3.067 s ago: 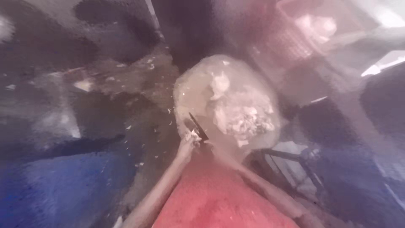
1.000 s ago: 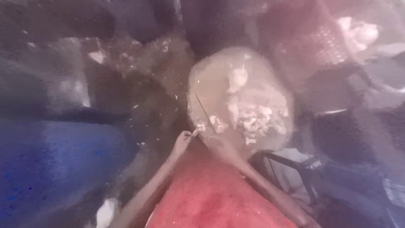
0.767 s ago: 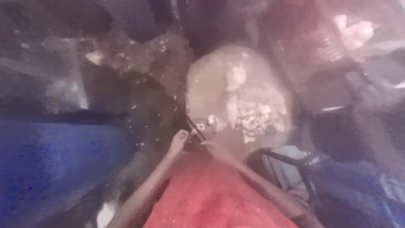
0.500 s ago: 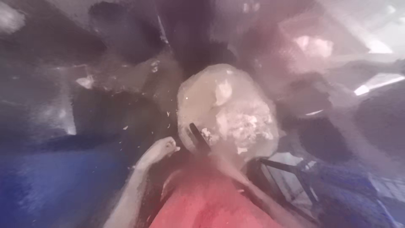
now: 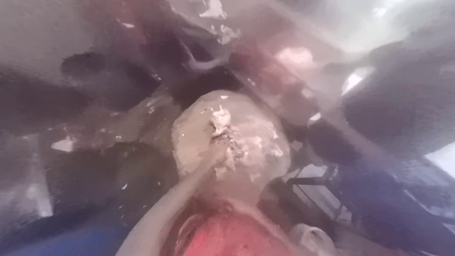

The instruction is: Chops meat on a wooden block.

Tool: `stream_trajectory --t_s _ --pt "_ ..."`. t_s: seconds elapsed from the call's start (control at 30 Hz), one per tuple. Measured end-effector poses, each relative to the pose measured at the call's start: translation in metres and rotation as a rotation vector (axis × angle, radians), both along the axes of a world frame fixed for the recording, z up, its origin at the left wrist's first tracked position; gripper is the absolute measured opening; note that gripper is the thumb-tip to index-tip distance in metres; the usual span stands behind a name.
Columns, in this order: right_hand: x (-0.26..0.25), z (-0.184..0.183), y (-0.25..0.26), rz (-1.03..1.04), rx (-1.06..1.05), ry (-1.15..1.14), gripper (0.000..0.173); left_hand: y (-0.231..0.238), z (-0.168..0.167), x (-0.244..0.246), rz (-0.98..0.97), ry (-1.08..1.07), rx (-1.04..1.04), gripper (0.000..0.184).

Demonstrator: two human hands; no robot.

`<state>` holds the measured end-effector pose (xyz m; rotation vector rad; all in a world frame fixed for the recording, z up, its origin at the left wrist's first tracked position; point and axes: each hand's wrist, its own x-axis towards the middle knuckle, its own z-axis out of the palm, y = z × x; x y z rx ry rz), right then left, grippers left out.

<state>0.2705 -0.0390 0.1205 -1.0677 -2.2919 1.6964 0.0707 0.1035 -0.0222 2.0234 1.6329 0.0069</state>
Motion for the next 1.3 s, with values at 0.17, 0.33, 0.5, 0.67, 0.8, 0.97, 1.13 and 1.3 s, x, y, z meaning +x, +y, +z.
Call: stream_trajectory --t_s 0.17,0.33,0.5,0.67,0.8,0.97,1.13,1.3 --pt "0.004 0.001 0.018 -0.207 -0.177 -0.138 0.035 0.014 0.009 -0.014 -0.134 0.123 -0.092 0.077" --pt "0.001 -0.156 0.018 0.208 -0.221 0.091 0.046 0.006 0.028 -0.039 -0.257 0.078 -0.16 0.053" --pt "0.021 -0.154 0.025 0.019 -0.31 0.12 0.046 -0.053 0.105 -0.069 0.301 -0.36 -0.309 0.052" --pt "0.033 -0.147 0.044 -0.34 -0.161 0.085 0.04 -0.142 0.073 -0.089 0.796 -1.034 -0.314 0.048" --pt "0.002 -0.091 0.067 -0.285 0.076 0.213 0.041 -0.171 -0.006 -0.083 0.952 -0.558 -0.27 0.064" --pt "-0.035 -0.035 0.051 -0.157 0.212 0.444 0.031 -0.179 -0.018 -0.075 0.954 -0.339 -0.216 0.063" --pt "-0.045 -0.144 0.043 0.085 -0.04 0.062 0.041 -0.171 -0.011 -0.076 0.923 -0.292 -0.254 0.073" --pt "-0.045 -0.108 0.024 -0.009 -0.06 0.125 0.04 -0.2 -0.017 -0.092 1.078 -0.72 -0.312 0.055"
